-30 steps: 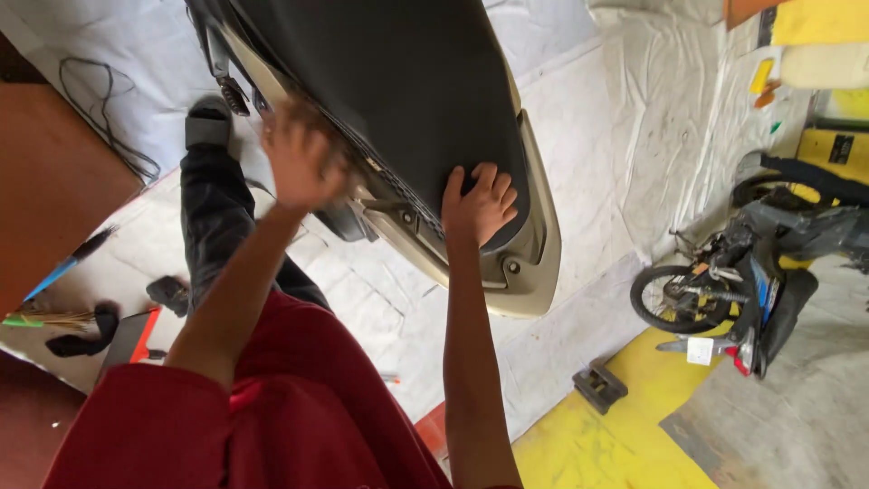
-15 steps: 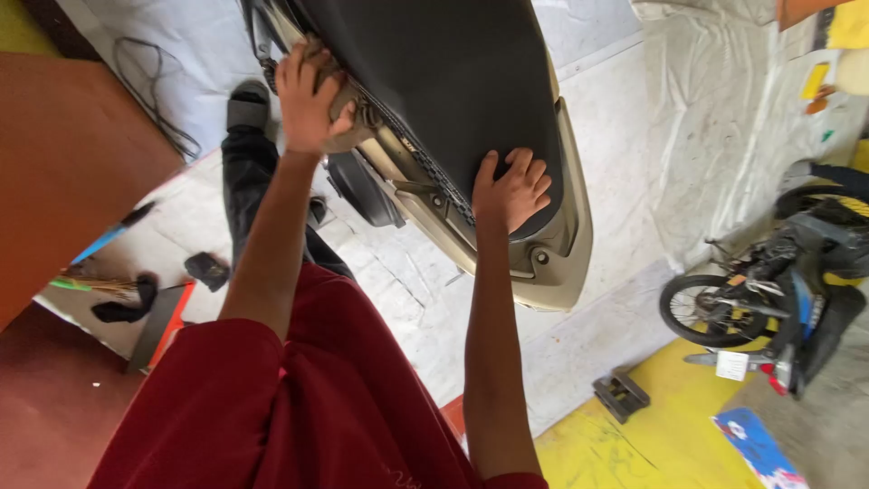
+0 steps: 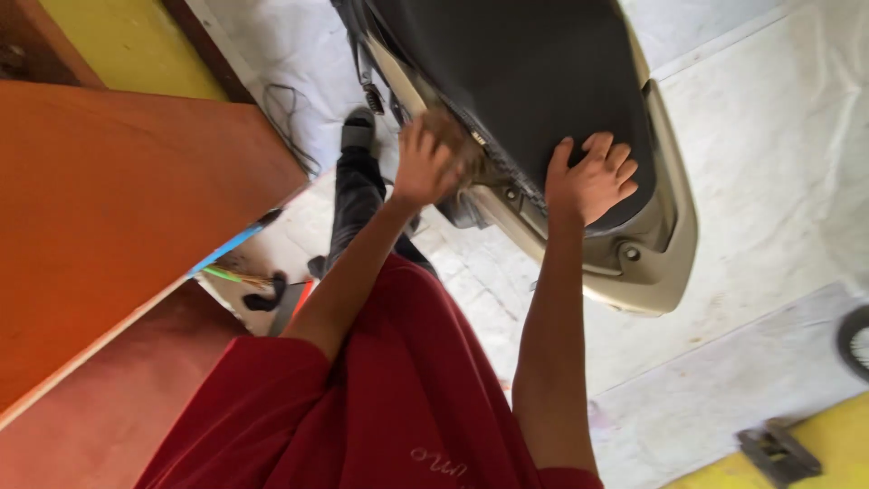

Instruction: The person wipes the seat and side panels of a scooter using a cloth. They move around the vehicle to clean different sections, including the rear and side areas, while holding the scooter steady with one hand.

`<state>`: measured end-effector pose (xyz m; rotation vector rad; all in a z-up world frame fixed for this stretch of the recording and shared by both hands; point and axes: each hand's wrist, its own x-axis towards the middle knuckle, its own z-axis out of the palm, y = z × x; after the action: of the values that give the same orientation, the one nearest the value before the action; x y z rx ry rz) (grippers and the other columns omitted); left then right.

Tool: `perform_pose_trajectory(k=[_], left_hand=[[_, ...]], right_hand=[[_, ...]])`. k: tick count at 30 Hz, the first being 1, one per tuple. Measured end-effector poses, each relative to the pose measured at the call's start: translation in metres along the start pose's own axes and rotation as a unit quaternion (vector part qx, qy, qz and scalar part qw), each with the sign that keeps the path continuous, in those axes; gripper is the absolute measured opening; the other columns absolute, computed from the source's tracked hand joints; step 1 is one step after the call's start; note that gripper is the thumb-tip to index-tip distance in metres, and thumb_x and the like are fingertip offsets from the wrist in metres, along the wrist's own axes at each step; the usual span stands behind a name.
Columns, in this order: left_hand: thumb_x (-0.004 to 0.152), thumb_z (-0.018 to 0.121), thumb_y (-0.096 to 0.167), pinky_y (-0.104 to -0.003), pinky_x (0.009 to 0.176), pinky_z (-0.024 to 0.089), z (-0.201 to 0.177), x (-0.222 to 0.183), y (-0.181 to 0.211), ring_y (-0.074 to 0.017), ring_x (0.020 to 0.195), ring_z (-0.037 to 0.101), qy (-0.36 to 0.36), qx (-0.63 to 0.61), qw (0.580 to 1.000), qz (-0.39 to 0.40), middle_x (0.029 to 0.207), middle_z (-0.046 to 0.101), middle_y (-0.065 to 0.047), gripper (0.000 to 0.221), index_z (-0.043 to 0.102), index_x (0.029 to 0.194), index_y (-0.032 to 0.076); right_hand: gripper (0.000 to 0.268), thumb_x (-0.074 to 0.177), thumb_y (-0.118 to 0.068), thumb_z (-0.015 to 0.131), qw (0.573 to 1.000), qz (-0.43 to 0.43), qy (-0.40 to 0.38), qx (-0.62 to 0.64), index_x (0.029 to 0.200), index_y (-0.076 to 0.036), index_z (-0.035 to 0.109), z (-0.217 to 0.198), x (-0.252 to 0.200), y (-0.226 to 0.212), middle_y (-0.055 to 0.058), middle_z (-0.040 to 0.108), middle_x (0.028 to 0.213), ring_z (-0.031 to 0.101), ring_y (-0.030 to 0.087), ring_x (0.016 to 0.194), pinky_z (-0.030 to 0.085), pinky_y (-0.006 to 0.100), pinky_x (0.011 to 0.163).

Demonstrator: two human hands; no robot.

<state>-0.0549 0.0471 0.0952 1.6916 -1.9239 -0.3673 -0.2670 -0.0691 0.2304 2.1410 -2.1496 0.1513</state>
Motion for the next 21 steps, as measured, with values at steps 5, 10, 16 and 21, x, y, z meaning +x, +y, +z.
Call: perform_pose_trajectory(k=[5, 10, 16, 21], left_hand=[[0.108, 0.044, 0.046, -0.072, 0.116, 0.016, -0.019, 0.025, -0.041, -0.0484, 0.154, 0.011, -0.007, 0.071, 0.983, -0.171, 0.166, 0.032, -0.011, 0.051, 0.053, 0.151, 0.020], [0.104, 0.047, 0.055, -0.071, 0.128, 0.018, -0.011, 0.011, 0.010, -0.0331, 0.158, 0.017, -0.119, 0.159, 0.972, -0.126, 0.166, 0.030, -0.011, 0.055, 0.049, 0.152, 0.027], [0.105, 0.051, 0.052, -0.074, 0.112, 0.034, -0.012, 0.002, 0.034, -0.0603, 0.151, 0.022, -0.086, 0.036, 0.994, -0.066, 0.169, 0.029, -0.017, 0.062, 0.042, 0.157, 0.021], [0.104, 0.047, 0.038, -0.075, 0.106, 0.029, -0.013, 0.037, -0.060, -0.0394, 0.155, 0.021, -0.074, 0.248, 0.963, -0.079, 0.158, 0.039, -0.014, 0.054, 0.048, 0.150, 0.009]], right_hand=[[0.032, 0.090, -0.043, 0.074, 0.999, -0.010, 0.045, -0.006, 0.094, -0.016, 0.058, 0.005, -0.001, 0.003, 0.008, 0.051, 0.097, 0.050, 0.031, 0.093, 0.036, 0.047, 0.077], [0.028, 0.088, -0.038, 0.071, 0.998, 0.006, 0.046, 0.033, 0.095, -0.015, 0.058, 0.003, -0.006, 0.006, 0.009, 0.051, 0.099, 0.050, 0.031, 0.094, 0.036, 0.046, 0.077], [0.038, 0.089, -0.047, 0.073, 0.998, 0.016, 0.067, 0.005, 0.098, -0.012, 0.062, -0.006, -0.002, 0.009, 0.013, 0.056, 0.104, 0.051, 0.034, 0.100, 0.037, 0.049, 0.081], [0.044, 0.085, -0.050, 0.071, 0.998, 0.030, 0.034, 0.033, 0.104, -0.010, 0.067, -0.018, 0.003, 0.007, 0.013, 0.059, 0.107, 0.052, 0.034, 0.101, 0.039, 0.052, 0.086]])
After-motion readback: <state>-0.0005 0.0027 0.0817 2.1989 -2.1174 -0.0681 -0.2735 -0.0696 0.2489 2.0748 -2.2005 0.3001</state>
